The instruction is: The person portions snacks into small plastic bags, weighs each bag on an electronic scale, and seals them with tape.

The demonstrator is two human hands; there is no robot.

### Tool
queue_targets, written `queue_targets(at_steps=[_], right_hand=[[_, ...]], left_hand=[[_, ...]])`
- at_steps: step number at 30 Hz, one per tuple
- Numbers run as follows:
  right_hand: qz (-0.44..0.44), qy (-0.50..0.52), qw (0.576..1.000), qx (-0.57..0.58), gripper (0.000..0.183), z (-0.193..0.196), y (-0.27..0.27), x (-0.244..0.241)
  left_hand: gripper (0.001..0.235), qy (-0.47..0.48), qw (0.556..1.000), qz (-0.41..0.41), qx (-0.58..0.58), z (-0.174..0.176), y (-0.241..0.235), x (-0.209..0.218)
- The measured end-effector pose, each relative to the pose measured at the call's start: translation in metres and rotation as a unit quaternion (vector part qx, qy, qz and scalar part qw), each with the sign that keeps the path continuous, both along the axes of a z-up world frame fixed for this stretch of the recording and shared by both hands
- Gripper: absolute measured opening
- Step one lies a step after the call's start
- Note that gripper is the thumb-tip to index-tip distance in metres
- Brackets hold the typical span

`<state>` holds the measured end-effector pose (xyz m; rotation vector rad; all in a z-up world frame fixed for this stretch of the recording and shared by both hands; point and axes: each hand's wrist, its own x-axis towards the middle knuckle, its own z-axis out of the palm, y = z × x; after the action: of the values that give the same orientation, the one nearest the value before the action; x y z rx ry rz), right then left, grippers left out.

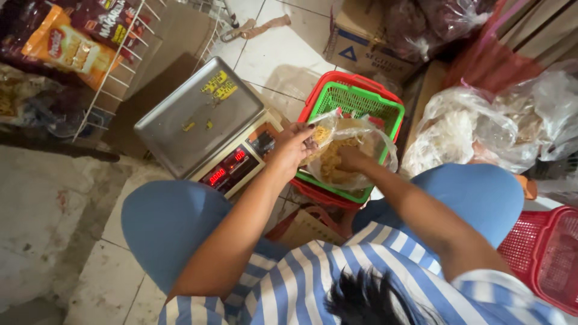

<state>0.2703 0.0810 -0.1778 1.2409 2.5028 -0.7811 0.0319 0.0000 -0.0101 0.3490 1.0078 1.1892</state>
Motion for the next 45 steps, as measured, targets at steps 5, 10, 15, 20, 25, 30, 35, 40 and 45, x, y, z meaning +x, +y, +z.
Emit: queue_targets(at_steps=[5, 10, 15, 20, 25, 30, 35, 40, 45], right_hand=[[0.040, 0.044, 0.984, 0.171, 0.066, -0.048, -0.036, -0.020], [-0.177, 0.175, 0.968, -0.024, 0.042, -0.041, -0.061, -0.023], [0.016, 0.099, 0.986, 0.135, 0.026, -0.068, -0.045, -0.018], [-0.005, -0.033, 0.999, -0.002, 0.033, -0.036, -0.010, -0.014], [-0.047, -0.003, 0.997, -0.062, 0.035, 0.027, 0.012, 0.015], [-0.087, 0.103, 0.986, -0.098, 0.039, 0.119, 0.017, 0.049], [-0.227, 0.128, 0.939, -0.224, 0.035, 0.188, 0.008, 0.067], [-0.119, 0.180, 0.967, -0.137, 0.035, 0.175, 0.009, 0.073], [-0.117, 0.182, 0.968, -0.125, 0.033, 0.084, 0.011, 0.053]], left_hand=[[0.013, -0.014, 1.000, 0.003, 0.014, -0.011, 0.010, 0.001], [0.015, -0.031, 0.999, -0.010, 0.026, -0.008, 0.012, 0.000], [0.012, -0.029, 0.999, -0.014, 0.019, -0.014, 0.019, 0.000], [0.012, -0.024, 0.999, -0.035, 0.015, -0.001, 0.016, 0.006], [0.013, 0.043, 0.997, -0.061, -0.005, 0.037, 0.006, 0.024], [0.016, 0.005, 1.000, 0.002, 0.011, 0.019, -0.005, 0.045], [0.016, 0.031, 0.998, 0.058, 0.012, -0.066, -0.005, 0.081], [0.014, 0.071, 0.993, 0.091, 0.030, -0.119, -0.002, 0.118], [0.012, 0.228, 0.959, 0.128, 0.108, -0.135, 0.004, 0.126]])
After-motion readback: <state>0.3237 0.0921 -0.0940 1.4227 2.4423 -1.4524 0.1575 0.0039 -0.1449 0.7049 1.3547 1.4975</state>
